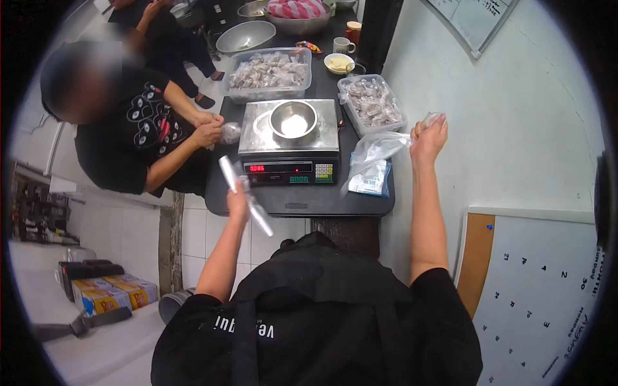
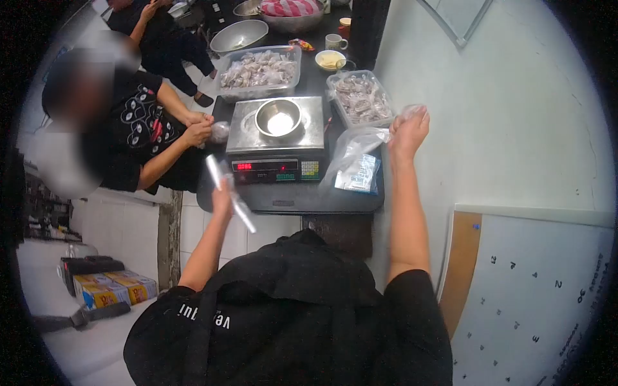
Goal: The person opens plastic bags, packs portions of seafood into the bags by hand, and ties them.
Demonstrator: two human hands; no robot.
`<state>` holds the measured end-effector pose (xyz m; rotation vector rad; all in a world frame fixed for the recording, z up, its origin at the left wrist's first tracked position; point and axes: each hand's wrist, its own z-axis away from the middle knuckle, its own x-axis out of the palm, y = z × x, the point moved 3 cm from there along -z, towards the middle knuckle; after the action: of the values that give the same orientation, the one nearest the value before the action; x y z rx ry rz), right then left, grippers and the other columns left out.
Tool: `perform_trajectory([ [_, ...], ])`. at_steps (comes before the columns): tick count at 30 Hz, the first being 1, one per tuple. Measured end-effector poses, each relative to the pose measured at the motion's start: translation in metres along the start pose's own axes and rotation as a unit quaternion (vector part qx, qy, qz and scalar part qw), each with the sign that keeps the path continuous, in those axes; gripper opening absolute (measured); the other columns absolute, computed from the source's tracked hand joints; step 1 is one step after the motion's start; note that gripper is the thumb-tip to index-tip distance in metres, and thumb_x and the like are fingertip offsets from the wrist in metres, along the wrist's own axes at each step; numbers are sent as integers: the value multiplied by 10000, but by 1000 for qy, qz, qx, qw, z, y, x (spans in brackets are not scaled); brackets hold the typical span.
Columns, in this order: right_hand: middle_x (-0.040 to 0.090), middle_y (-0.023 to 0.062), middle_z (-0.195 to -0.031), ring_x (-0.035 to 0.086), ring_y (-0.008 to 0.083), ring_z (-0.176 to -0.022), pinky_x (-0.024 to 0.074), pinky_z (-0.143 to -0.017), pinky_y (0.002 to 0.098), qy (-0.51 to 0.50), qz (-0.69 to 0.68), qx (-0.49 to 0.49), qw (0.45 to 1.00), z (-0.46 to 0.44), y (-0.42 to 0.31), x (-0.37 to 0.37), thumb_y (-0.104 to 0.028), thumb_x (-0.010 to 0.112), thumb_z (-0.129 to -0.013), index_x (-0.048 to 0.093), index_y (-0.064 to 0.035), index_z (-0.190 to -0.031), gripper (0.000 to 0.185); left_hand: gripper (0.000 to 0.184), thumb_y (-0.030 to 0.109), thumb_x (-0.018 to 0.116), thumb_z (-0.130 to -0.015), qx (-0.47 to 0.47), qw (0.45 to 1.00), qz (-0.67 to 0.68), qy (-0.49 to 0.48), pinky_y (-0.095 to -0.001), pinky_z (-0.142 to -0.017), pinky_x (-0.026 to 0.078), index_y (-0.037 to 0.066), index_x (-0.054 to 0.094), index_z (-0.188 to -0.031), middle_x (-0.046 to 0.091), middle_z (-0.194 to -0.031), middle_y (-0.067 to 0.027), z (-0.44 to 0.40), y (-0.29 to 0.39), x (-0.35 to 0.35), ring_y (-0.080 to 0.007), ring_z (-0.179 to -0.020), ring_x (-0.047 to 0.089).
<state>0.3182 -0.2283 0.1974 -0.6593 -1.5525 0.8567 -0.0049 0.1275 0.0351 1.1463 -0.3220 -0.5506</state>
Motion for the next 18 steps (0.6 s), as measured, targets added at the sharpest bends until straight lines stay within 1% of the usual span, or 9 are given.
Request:
perform_trajectory([
  [2,467,-3,-672,454,88,-584,394,-501,274,33,293,-153,943,18,-2,32,-237,427,-950,503,-69,-796,241,403,346,503,-912,3,1000,4,8,-348,-602,461,-28,544,-1054,588,-796,-80,-51,-28,-32,-189,-675,561],
  [4,478,-10,-686,434,69,-570,367,-475,249,25,286,-67,956,49,44,55,-237,431,-949,528,-56,-860,223,371,276,577,-869,2,991,-128,43,-374,-691,471,-45,532,-1050,597,-883,-143,-83,-40,-56,-245,-766,591],
  [6,510,-9,-714,501,120,-706,431,-642,276,-36,204,124,971,74,90,51,-242,465,-940,553,-37,-955,223,377,233,613,-832,18,977,-207,47,-388,-744,467,-52,525,-1063,595,-929,-179,-139,-79,-80,-286,-823,594],
  [7,549,-9,-726,516,131,-766,437,-718,302,-61,319,45,945,90,98,57,-244,505,-923,550,-37,-985,221,397,191,648,-796,32,958,-278,58,-403,-797,464,-59,518,-1076,592,-974,-216,-143,-67,-80,-327,-879,598],
  [10,586,41,-729,523,169,-745,438,-716,319,-131,308,89,938,113,102,59,-264,563,-887,585,-22,-890,242,581,135,685,-735,114,882,-454,53,-427,-898,421,-66,424,-1213,495,-1140,-290,-162,-59,-76,-425,-1023,521],
  [11,589,79,-730,524,202,-725,437,-708,320,-131,421,-7,898,113,93,51,-276,584,-869,584,-6,-818,275,646,141,691,-730,104,866,-485,61,-438,-928,401,-64,384,-1260,455,-1191,-302,-168,-68,-74,-443,-1071,484],
  [12,592,118,-732,525,235,-704,437,-700,322,-131,527,-100,834,115,84,44,-288,604,-852,583,10,-746,318,703,181,683,-748,82,865,-492,53,-455,-972,342,-60,326,-1303,385,-1246,-306,-162,-60,-65,-447,-1151,402],
  [15,563,164,-718,523,308,-693,435,-689,337,-59,626,-4,778,114,48,29,-320,614,-836,580,38,-695,386,677,251,657,-783,224,858,-437,151,-465,-985,313,-61,339,-1293,393,-1234,-294,-114,-32,-19,-429,-1168,377],
  [18,565,185,-723,558,324,-735,439,-705,363,-75,583,28,809,110,59,-4,-344,616,-827,640,20,-812,365,618,317,607,-836,354,861,-345,121,-448,-962,336,-63,365,-1258,392,-1223,-267,-50,8,47,-403,-1143,384],
])
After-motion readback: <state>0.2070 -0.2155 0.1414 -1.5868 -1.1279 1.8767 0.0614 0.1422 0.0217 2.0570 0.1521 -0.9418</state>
